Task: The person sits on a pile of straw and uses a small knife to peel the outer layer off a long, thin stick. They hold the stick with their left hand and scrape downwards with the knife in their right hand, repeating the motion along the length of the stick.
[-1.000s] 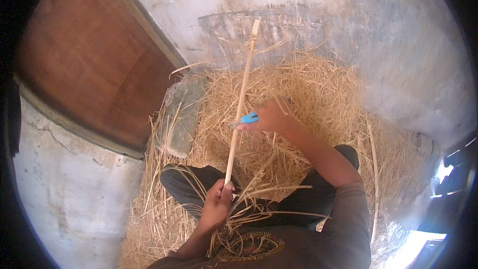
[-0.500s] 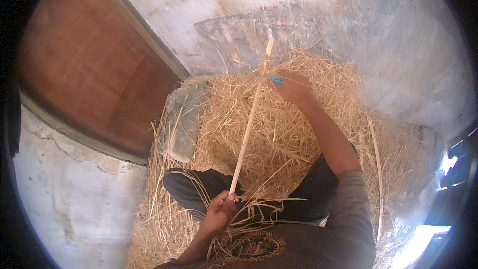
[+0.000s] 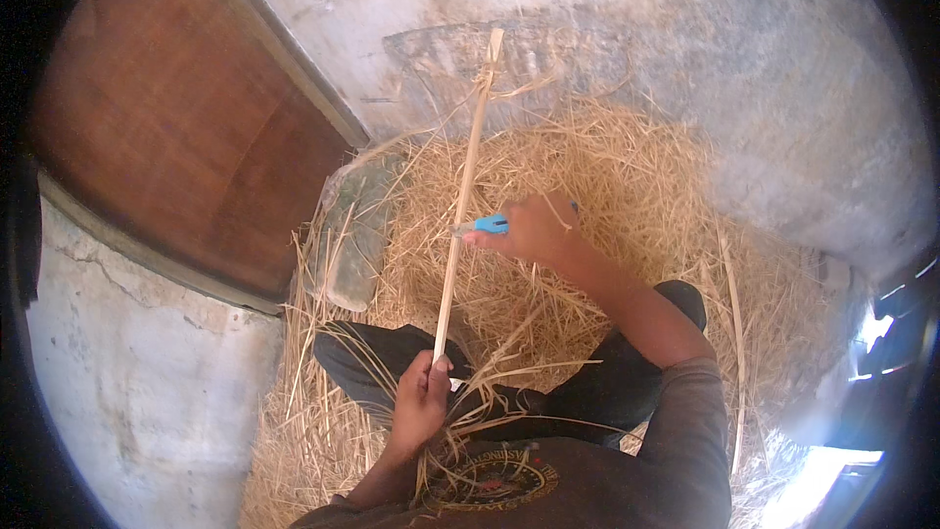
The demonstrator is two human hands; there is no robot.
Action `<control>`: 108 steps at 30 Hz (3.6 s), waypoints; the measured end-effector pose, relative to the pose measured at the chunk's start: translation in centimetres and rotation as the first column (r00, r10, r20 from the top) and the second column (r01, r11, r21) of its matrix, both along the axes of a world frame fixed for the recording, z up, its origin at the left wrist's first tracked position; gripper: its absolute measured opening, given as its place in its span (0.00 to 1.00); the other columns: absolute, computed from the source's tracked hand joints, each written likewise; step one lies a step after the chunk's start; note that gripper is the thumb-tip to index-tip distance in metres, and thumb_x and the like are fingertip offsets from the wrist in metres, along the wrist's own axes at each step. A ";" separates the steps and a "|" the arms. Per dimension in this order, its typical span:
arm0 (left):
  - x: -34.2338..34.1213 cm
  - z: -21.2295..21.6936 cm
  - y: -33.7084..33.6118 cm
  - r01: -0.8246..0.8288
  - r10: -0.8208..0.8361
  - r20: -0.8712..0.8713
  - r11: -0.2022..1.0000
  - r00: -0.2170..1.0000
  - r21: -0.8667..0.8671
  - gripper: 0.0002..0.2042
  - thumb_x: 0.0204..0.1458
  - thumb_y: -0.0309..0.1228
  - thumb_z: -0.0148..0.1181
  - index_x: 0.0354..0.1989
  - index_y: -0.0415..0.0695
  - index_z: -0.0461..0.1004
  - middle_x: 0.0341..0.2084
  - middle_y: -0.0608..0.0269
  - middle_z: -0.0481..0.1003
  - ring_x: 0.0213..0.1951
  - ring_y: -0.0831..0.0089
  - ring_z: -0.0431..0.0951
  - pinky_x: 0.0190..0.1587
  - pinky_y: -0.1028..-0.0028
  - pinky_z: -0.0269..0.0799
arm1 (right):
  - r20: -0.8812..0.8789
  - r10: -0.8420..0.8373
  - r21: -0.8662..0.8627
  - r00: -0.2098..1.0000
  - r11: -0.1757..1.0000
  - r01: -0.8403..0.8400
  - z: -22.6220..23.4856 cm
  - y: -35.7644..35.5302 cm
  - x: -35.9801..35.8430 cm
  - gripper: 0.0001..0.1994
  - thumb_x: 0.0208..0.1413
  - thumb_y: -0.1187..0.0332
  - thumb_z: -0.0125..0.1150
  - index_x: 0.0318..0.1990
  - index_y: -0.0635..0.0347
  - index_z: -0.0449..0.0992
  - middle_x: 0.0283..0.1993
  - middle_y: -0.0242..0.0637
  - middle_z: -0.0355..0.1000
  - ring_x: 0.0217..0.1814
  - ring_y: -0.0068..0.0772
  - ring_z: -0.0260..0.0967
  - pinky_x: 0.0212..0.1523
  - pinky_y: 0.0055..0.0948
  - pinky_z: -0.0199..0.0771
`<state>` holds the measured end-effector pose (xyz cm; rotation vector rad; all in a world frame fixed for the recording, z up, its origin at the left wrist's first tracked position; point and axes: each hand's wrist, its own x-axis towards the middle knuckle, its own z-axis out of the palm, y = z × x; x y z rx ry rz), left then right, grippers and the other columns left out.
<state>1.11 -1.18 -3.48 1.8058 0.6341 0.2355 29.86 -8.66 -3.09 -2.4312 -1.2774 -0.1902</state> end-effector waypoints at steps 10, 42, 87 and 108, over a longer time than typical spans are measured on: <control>-2.2 0.0 -2.2 0.053 -0.026 -0.203 0.991 0.979 0.126 0.12 0.64 0.37 0.45 0.35 0.40 0.66 0.16 0.63 0.63 0.20 0.75 0.63 0.24 0.72 0.60 | -0.081 -0.290 -0.142 0.954 0.950 0.277 -0.3 0.1 7.4 0.42 0.47 0.22 0.36 0.18 0.57 0.74 0.11 0.33 0.62 0.12 0.33 0.61 0.14 0.34 0.60; 0.8 1.3 -0.2 -0.056 0.097 -0.110 0.943 0.989 0.327 0.08 0.62 0.30 0.45 0.35 0.38 0.68 0.16 0.51 0.65 0.19 0.65 0.66 0.26 0.68 0.65 | 0.100 0.150 0.087 0.984 0.984 -0.158 -1.8 1.1 -1.7 0.40 0.42 0.21 0.43 0.17 0.54 0.77 0.10 0.34 0.65 0.12 0.35 0.68 0.15 0.33 0.63; 0.2 1.2 0.5 0.021 -0.024 0.034 0.996 0.999 0.092 0.08 0.64 0.31 0.45 0.35 0.41 0.66 0.18 0.71 0.61 0.22 0.84 0.58 0.24 0.79 0.57 | 0.230 0.163 0.101 0.959 0.976 -0.191 -1.9 1.0 -2.9 0.40 0.40 0.21 0.47 0.18 0.56 0.77 0.11 0.37 0.66 0.13 0.36 0.67 0.17 0.37 0.67; -3.1 0.5 -1.8 0.168 -0.178 -0.102 0.981 0.979 -0.101 0.10 0.64 0.36 0.45 0.38 0.42 0.66 0.18 0.71 0.60 0.21 0.84 0.59 0.23 0.79 0.56 | -0.001 -0.315 -0.010 0.949 0.949 0.315 -1.3 -1.8 13.1 0.38 0.45 0.23 0.43 0.24 0.52 0.80 0.12 0.32 0.66 0.15 0.31 0.67 0.17 0.34 0.68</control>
